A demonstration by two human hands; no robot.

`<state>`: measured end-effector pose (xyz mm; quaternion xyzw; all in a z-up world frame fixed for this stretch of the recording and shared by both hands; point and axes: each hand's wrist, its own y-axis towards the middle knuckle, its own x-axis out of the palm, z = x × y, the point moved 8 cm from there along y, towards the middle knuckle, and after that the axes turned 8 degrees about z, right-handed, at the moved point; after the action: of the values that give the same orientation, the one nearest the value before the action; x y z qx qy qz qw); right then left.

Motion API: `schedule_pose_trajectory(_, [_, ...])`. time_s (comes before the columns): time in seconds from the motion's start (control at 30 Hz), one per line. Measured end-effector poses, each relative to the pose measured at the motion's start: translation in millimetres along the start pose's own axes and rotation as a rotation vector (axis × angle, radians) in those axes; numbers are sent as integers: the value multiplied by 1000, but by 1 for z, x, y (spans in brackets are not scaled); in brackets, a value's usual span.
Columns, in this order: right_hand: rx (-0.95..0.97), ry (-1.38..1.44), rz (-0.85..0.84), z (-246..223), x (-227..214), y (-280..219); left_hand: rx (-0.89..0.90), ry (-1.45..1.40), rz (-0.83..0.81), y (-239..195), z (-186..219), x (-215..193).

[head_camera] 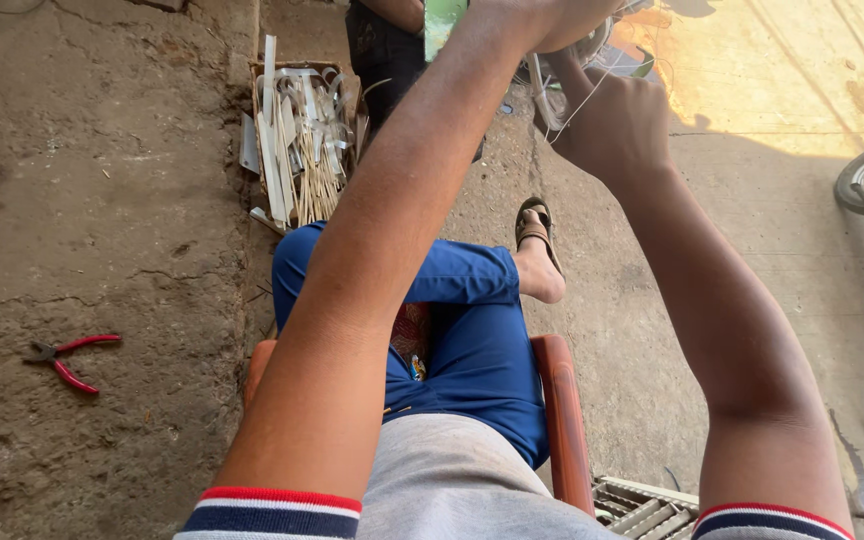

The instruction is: The person sits on a chair and winds a white wire around a green cylindrical machine using both hands. They repeatedly pull the wire, wrap it around the machine, and adjust the coils with their fingers.

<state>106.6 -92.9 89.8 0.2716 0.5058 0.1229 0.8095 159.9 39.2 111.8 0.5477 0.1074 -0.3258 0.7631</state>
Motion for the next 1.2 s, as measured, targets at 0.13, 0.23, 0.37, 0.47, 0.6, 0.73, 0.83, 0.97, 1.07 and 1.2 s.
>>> schedule_pose_trajectory(0.13, [-2,-114,53,5,-4,3,-328,-170,-165,-6,-8,6])
schedule_pose_trajectory(0.23, [21,-74,21,10,2,3,-229,-83,-131,-1,5,0])
schedule_pose_trajectory(0.37, [84,-106,-66,17,9,7,-362,-230,-189,-1,4,3])
schedule_pose_trajectory(0.47, [112,-99,-118,17,9,9,-311,-273,-143,2,12,-1])
schedule_pose_trajectory(0.6, [74,-191,-166,13,5,16,-311,-273,-125,3,17,-2])
schedule_pose_trajectory(0.73, [25,-476,-344,12,16,18,-335,-267,-138,2,18,1])
schedule_pose_trajectory(0.83, [-28,-549,-340,9,21,20,-326,-154,-211,-1,16,5])
schedule_pose_trajectory(0.97, [-93,-648,-280,7,28,23,-282,-172,-147,-3,18,2])
schedule_pose_trajectory(1.07, [-44,-502,-262,15,21,21,-320,-244,-109,0,14,-6])
schedule_pose_trajectory(1.2, [-62,-308,-147,17,0,9,-309,-297,-106,3,16,-7])
